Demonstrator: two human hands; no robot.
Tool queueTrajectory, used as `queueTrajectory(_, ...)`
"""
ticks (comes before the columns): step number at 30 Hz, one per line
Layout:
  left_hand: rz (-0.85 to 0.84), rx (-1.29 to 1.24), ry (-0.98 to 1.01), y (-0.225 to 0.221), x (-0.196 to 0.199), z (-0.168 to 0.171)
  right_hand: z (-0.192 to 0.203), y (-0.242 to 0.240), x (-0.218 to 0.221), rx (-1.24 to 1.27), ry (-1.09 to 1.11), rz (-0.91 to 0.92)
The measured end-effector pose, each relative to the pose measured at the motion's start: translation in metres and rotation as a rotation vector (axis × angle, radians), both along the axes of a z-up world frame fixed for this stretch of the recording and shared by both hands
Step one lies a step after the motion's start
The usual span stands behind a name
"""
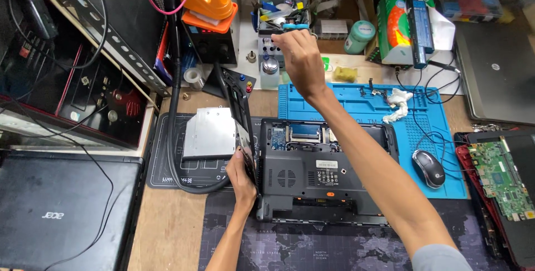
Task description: Disassembling a laptop by removing the battery and unscrewing the bottom casing to access internal components
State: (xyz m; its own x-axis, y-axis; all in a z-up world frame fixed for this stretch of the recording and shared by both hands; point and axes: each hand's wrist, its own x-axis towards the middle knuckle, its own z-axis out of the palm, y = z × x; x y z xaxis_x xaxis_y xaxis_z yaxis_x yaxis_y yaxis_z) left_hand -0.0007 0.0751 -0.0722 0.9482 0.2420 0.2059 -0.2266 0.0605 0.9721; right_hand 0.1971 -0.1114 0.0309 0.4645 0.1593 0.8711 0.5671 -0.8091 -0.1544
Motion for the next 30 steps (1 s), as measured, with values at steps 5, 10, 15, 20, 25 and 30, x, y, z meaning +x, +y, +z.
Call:
queueTrajectory(5,-0.01,0.034,0.003,0.002,0.0,-0.002,-0.006,-0.002,0.009,-0.039,-0.016,-0.029)
queueTrajectory(10,-0.023,0.034,-0.003,0.003,0.001,0.0,-0.001,0.002,0.004,-0.033,-0.001,-0.032)
queueTrajectory(15,-0.015,0.018,-0.018,0.0,-0.001,0.014,-0.006,-0.003,0.004,-0.225,-0.076,-0.144)
queueTrajectory(20,-0.024,0.037,-0.017,0.002,0.0,0.006,-0.002,-0.004,-0.02,-0.272,0.051,-0.212)
queueTrajectory(25,-0.058,0.061,-0.016,0.003,0.001,0.011,-0.004,0.005,-0.079,-0.088,0.258,-0.116)
queueTrajectory(30,-0.07,0.109,-0.011,0.004,0.003,-0.011,-0.03,0.021,-0.165,0.298,0.647,0.235)
